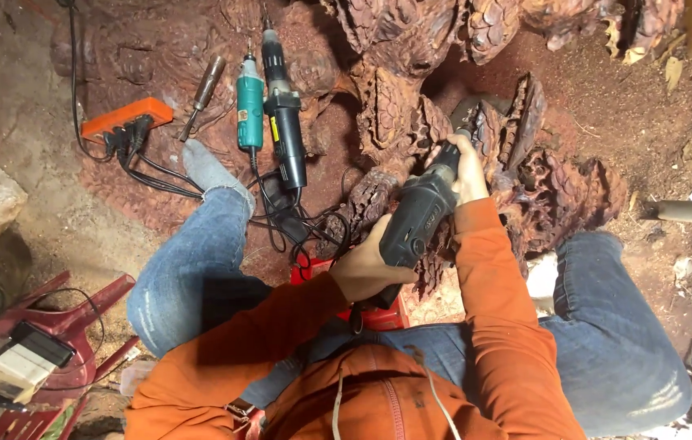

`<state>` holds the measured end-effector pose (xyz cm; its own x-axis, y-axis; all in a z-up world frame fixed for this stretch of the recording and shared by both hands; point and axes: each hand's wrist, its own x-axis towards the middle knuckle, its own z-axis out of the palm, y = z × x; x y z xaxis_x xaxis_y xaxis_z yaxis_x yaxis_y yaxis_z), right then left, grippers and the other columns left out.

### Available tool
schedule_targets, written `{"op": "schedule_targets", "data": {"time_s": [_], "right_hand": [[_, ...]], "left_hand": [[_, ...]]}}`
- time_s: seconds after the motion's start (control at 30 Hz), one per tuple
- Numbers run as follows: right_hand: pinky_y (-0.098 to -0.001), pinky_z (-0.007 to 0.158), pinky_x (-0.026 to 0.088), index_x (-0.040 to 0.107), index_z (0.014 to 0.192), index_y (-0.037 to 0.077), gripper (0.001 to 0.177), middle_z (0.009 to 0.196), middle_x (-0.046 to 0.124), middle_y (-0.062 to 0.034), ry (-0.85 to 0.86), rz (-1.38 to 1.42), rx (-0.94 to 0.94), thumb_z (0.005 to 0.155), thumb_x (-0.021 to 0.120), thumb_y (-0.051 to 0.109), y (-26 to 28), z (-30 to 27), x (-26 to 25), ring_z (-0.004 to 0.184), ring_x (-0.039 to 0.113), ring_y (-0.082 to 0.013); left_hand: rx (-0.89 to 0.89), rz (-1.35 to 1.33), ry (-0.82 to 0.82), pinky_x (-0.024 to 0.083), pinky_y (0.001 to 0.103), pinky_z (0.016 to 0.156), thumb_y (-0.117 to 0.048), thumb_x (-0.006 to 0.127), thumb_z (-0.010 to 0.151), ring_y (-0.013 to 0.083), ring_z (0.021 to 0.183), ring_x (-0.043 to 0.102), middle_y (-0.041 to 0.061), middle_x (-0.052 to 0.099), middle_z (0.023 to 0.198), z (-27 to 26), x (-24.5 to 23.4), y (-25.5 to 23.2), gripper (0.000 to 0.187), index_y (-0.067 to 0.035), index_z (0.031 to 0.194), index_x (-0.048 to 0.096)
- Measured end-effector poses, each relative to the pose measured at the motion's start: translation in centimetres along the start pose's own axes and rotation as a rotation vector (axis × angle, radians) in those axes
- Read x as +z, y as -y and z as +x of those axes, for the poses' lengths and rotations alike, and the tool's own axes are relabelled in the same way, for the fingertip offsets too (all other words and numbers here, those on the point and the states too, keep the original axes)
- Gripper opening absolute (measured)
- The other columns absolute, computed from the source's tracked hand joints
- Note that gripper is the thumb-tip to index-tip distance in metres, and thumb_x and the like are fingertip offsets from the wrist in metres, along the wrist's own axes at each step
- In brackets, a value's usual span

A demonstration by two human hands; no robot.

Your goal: Using a power rotary tool to carve and refine intricate details on a large wooden sculpture

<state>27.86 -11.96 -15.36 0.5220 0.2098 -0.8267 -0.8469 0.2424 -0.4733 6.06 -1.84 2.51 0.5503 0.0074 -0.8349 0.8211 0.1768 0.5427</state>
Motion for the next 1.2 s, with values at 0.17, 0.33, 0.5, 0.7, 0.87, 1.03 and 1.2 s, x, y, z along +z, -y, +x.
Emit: {"op": "schedule_targets", "data": {"time_s": [0.17, 0.33, 0.5, 0.7, 0.87, 1.03, 1.2], "right_hand": [[-0.0397, 0.063, 0.067, 0.056, 0.086, -0.003, 0.027, 0.076, 0.06, -0.016, 0.013, 0.019, -0.017, 0.078, 0.079, 0.007, 0.5, -0.1, 0.5, 0.068, 0.073, -0.0276], [-0.0408, 0.063, 0.067, 0.057, 0.088, -0.002, 0.028, 0.076, 0.061, -0.015, 0.029, -0.002, -0.028, 0.078, 0.08, 0.01, 0.5, 0.2, 0.5, 0.067, 0.073, -0.0268], [-0.0447, 0.06, 0.064, 0.056, 0.091, -0.003, 0.031, 0.076, 0.063, -0.0138, 0.018, -0.003, 0.067, 0.077, 0.078, 0.014, 0.0, 0.2, -0.6, 0.065, 0.072, -0.0273], [-0.0423, 0.058, 0.064, 0.058, 0.089, -0.001, 0.03, 0.075, 0.064, -0.013, 0.03, -0.085, 0.018, 0.077, 0.078, 0.018, 0.3, 0.6, -0.2, 0.062, 0.07, -0.0246], [-0.0408, 0.057, 0.063, 0.058, 0.089, 0.002, 0.029, 0.073, 0.064, -0.0111, -0.01, -0.133, -0.004, 0.077, 0.077, 0.02, -1.1, 1.5, -0.6, 0.061, 0.071, -0.0234], [-0.0409, 0.054, 0.063, 0.058, 0.081, 0.004, 0.023, 0.07, 0.064, -0.0122, -0.055, -0.148, -0.042, 0.076, 0.076, 0.017, -3.4, 1.2, -1.2, 0.058, 0.071, -0.0239], [-0.044, 0.053, 0.064, 0.056, 0.083, 0.008, 0.024, 0.07, 0.066, -0.0142, -0.048, -0.18, -0.13, 0.081, 0.078, 0.017, -2.5, 0.5, -0.6, 0.059, 0.073, -0.0256]], "left_hand": [[0.051, -0.085, 0.019, 0.05, 0.034, 0.092, -0.039, 0.085, 0.054, 0.0204, 0.109, 0.067, 0.006, 0.069, 0.111, 0.3, -0.5, -0.6, 0.098, -0.038, 0.144, 0.045], [0.023, -0.107, 0.055, 0.048, 0.036, 0.096, -0.039, 0.085, 0.059, 0.0213, 0.113, 0.065, 0.008, 0.068, 0.119, -1.5, -1.0, -1.3, 0.094, -0.036, 0.144, 0.045], [-0.039, -0.122, 0.104, 0.039, 0.04, 0.108, -0.042, 0.083, 0.06, 0.0288, 0.13, 0.057, 0.016, 0.059, 0.136, -3.2, -0.5, -2.6, 0.115, -0.028, 0.158, 0.025], [0.037, -0.165, 0.049, 0.047, 0.038, 0.098, -0.032, 0.085, 0.06, 0.0246, 0.115, 0.063, 0.012, 0.065, 0.122, -1.9, -0.5, -0.9, 0.106, -0.032, 0.154, 0.036], [0.154, -0.368, 0.056, 0.046, 0.035, 0.095, -0.014, 0.083, 0.056, 0.0247, 0.108, 0.064, 0.013, 0.064, 0.115, -1.0, -0.4, 3.0, 0.105, -0.024, 0.152, 0.04], [0.058, -0.138, -0.002, 0.042, 0.04, 0.108, -0.028, 0.087, 0.058, 0.0325, 0.129, 0.058, 0.019, 0.058, 0.139, -0.6, 0.1, 6.6, 0.117, -0.03, 0.159, 0.028], [0.232, -0.533, 0.044, 0.033, 0.032, 0.11, 0.002, 0.088, 0.054, 0.0193, 0.118, 0.053, 0.01, 0.06, 0.129, 0.6, -0.2, 8.1, 0.11, -0.022, 0.152, 0.042]]}}
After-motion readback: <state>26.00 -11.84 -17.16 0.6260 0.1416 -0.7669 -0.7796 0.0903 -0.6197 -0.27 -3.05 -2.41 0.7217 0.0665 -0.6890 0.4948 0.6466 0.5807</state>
